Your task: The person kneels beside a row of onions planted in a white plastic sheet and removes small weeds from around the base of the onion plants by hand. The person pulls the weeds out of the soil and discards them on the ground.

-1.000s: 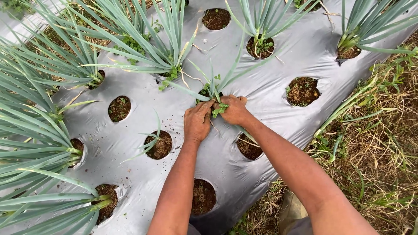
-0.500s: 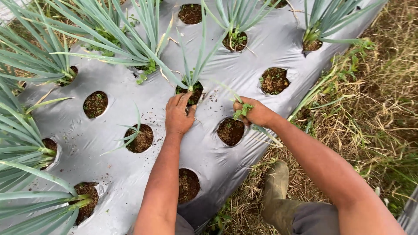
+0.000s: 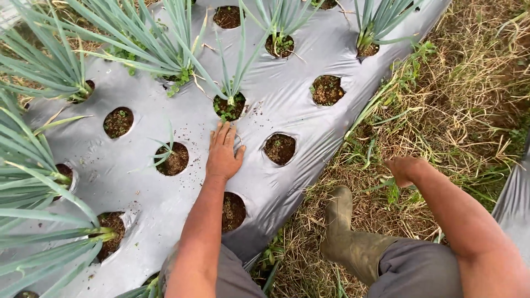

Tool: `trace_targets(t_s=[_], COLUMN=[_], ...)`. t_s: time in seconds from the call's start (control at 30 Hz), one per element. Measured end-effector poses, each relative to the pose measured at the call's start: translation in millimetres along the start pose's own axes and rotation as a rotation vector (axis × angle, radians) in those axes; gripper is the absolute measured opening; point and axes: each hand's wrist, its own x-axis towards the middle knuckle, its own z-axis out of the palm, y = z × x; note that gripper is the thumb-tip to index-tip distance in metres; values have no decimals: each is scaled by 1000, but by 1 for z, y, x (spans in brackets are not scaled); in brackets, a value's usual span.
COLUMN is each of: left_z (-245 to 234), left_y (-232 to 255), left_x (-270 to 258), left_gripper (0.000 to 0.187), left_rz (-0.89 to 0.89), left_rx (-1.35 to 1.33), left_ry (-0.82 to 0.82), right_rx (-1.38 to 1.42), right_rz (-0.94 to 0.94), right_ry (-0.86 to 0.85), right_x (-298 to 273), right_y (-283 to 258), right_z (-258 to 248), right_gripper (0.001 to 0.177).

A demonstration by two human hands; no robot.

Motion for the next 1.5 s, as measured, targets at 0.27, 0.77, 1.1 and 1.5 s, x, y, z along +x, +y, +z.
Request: trace_targets(t_s=[0.27,0.77,1.1,1.5], left_z=[8,30,22,1], left_y=[-10,-83,-79,-77], left_x=[7,78,75,95], left_gripper=[62,31,23,28], left_rz=[-124,-110,-36,-250], left_rx=[-96,-39,-96,-178], left_ry=[31,148,302,98], right_rx=[348,410,246,892], right_rz=[-544,-389,-373,-774], right_ry=[811,994,1064,1252], right_x=[-37,49,95,94], right_y=[-159,-356,-384,-336], right_z=[-155,-298,-297,-295], right_gripper=[30,29,16,11])
